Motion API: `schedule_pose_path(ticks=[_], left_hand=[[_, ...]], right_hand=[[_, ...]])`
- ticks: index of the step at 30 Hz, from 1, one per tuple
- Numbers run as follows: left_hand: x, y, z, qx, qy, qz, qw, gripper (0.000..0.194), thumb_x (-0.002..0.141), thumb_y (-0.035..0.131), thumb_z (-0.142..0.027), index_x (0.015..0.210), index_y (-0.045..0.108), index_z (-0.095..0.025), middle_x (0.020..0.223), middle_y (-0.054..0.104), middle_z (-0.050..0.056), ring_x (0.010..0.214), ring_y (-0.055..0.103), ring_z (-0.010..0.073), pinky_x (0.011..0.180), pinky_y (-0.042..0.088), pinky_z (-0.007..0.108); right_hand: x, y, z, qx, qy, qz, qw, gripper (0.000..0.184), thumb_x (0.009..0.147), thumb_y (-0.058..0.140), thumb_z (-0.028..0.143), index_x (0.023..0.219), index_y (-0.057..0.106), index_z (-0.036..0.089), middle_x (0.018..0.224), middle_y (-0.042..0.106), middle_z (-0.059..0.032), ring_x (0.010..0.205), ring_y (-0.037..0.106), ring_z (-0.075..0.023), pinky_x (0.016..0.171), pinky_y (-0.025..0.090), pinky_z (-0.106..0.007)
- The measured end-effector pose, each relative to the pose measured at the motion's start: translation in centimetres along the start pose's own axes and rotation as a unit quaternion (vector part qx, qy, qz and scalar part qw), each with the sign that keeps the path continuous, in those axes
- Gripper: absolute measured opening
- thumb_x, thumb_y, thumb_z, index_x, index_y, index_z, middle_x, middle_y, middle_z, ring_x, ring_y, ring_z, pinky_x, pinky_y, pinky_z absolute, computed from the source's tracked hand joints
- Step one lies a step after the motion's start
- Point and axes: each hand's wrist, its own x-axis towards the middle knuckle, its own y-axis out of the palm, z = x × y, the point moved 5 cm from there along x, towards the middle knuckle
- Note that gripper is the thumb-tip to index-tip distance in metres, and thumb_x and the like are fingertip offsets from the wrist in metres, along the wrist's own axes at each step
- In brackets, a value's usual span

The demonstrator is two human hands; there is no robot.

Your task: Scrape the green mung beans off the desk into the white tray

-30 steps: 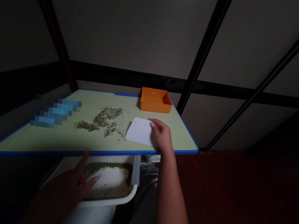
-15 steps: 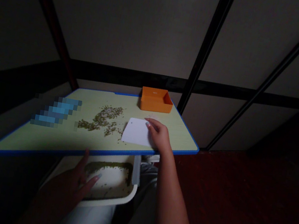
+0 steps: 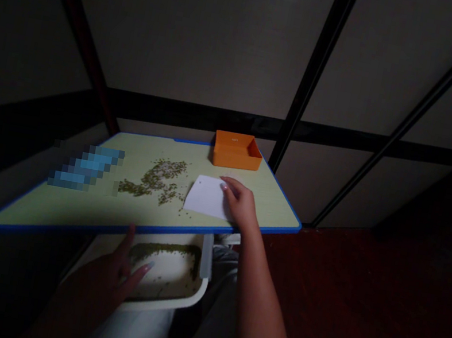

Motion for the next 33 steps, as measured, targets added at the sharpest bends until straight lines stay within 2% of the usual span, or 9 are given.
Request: schedule_pose_path(ticks=[17, 23, 33], left_hand=[[-0.1, -0.2, -0.2, 0.003, 0.007, -0.011, 1.000, 0.081, 0.092, 0.032, -0.053, 0.157, 0.000, -0.014, 0.090, 0.067, 0.003, 0.086, 0.063, 0.0199, 0.073, 0.040, 0.032], [-0.1, -0.2, -0.4, 0.005, 0.004, -0.007, 1.000, 0.082, 0.093, 0.033, -0.053, 0.156, -0.001, -0.014, 0.088, 0.066, 0.002, 0.083, 0.063, 0.0199, 0.072, 0.040, 0.031], [-0.1, -0.5, -0.5, 0.001, -0.004, 0.000, 1.000, 0.080, 0.094, 0.034, -0.051, 0.157, -0.002, -0.016, 0.089, 0.066, 0.002, 0.085, 0.063, 0.0198, 0.072, 0.038, 0.031]], right_hand=[[-0.1, 0.6, 0.7, 0.021, -0.002, 0.041, 0.999, 0.028, 0.084, 0.066, 0.035, 0.107, 0.077, 0.024, 0.116, 0.076, -0.0070, 0.113, 0.067, -0.0247, 0.104, 0.048, -0.043], [-0.1, -0.1, 0.5, 0.034, -0.002, 0.021, 0.999, 0.029, 0.085, 0.065, 0.038, 0.107, 0.076, 0.024, 0.117, 0.075, -0.0075, 0.112, 0.066, -0.0246, 0.101, 0.048, -0.041], [-0.2, -0.8, 0.1, 0.029, 0.000, -0.001, 1.000, 0.024, 0.085, 0.063, 0.040, 0.096, 0.074, 0.021, 0.102, 0.077, -0.0074, 0.099, 0.068, -0.0252, 0.092, 0.050, -0.040]])
